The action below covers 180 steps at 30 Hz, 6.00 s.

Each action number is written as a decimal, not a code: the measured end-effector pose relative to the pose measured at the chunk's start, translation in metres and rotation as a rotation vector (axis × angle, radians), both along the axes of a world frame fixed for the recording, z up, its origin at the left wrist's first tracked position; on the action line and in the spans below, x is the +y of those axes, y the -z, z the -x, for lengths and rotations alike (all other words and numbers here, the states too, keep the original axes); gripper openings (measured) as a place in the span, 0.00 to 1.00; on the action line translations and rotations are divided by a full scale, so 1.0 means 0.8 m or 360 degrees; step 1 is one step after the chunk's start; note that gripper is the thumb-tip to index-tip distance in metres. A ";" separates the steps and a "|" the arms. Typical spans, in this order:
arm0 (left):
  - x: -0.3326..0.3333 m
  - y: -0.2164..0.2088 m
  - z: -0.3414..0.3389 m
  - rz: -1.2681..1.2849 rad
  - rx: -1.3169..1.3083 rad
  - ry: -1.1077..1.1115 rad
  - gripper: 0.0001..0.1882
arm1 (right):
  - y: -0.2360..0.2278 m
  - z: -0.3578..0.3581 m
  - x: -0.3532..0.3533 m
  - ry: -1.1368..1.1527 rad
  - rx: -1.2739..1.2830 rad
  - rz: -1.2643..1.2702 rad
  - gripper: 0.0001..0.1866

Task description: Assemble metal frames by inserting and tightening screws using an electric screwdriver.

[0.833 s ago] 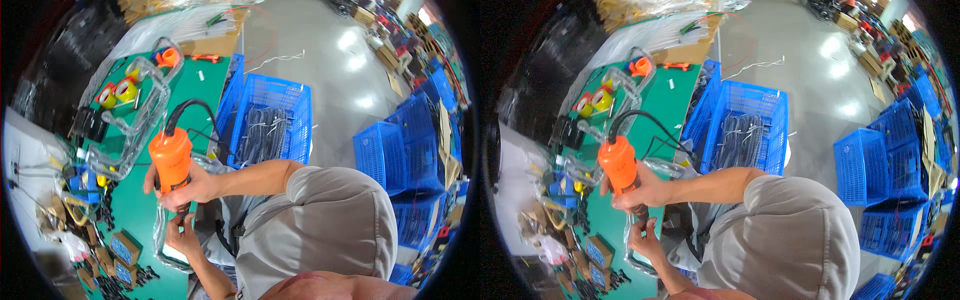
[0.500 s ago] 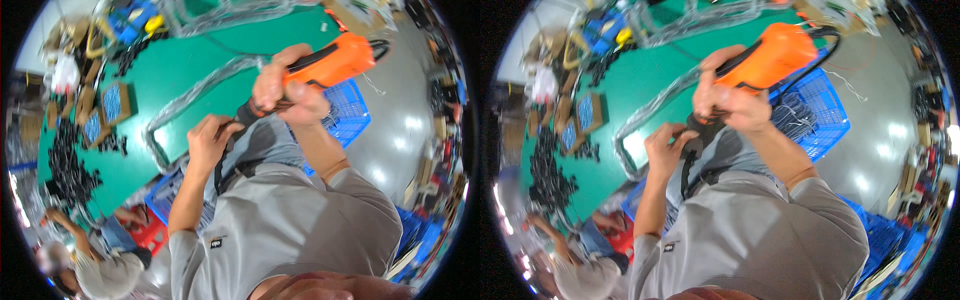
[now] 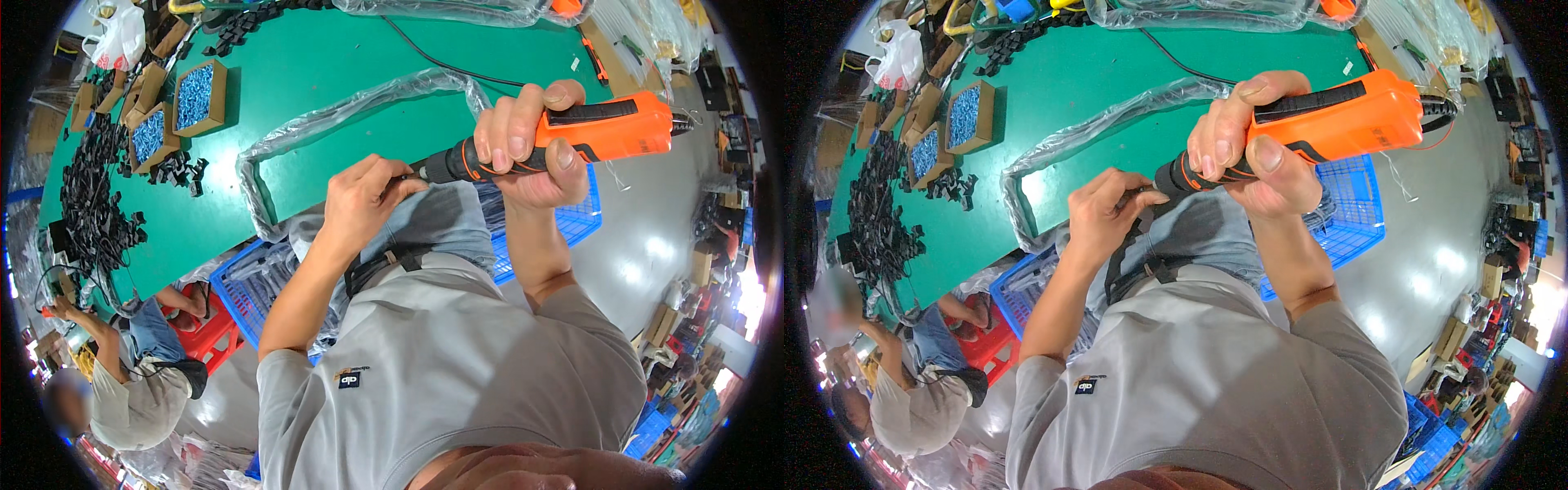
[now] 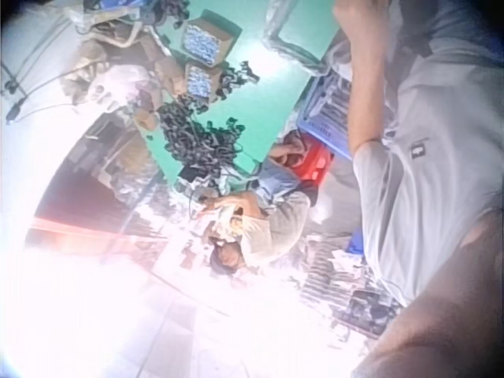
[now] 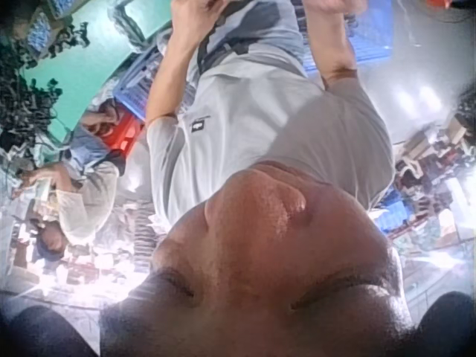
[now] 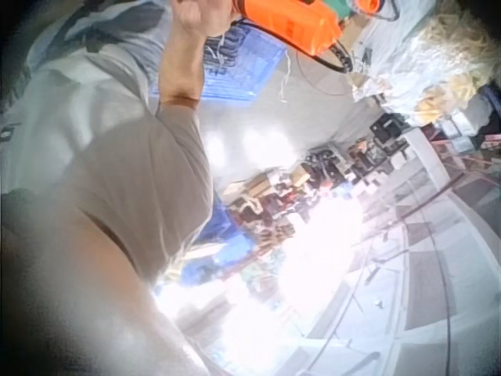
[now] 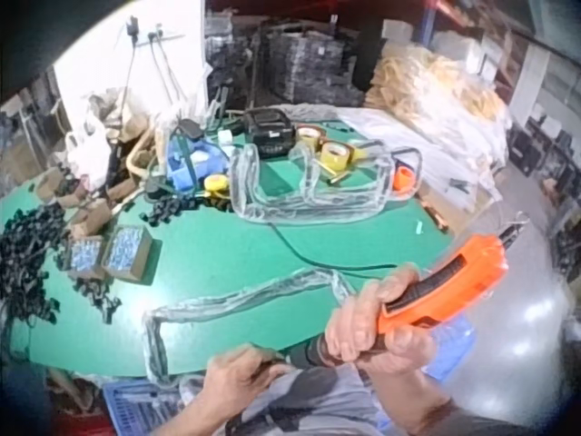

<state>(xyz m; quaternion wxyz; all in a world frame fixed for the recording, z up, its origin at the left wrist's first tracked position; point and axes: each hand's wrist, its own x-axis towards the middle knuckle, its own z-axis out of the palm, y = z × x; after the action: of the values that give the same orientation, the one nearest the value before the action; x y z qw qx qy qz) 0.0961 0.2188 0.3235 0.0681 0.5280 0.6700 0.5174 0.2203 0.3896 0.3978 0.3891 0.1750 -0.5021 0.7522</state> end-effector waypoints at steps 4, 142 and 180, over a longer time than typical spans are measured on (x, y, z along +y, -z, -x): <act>-0.004 0.000 -0.001 0.0053 -0.0033 0.0083 0.12 | 0.001 0.004 0.004 -0.0080 -0.0035 0.0038 0.20; 0.056 0.073 0.108 0.0286 0.0276 -0.0539 0.15 | 0.061 0.189 0.016 0.0277 -0.0564 -0.0360 0.14; 0.062 0.077 0.100 0.0375 0.0446 -0.0657 0.17 | 0.049 0.082 -0.014 0.0562 -0.0661 -0.0163 0.20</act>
<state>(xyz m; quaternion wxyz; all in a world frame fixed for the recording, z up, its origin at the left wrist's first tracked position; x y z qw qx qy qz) 0.0165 0.2684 0.2623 -0.0711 0.4352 0.8219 0.3606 0.1550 0.3788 0.3587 0.3936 -0.0535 -0.6313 0.6662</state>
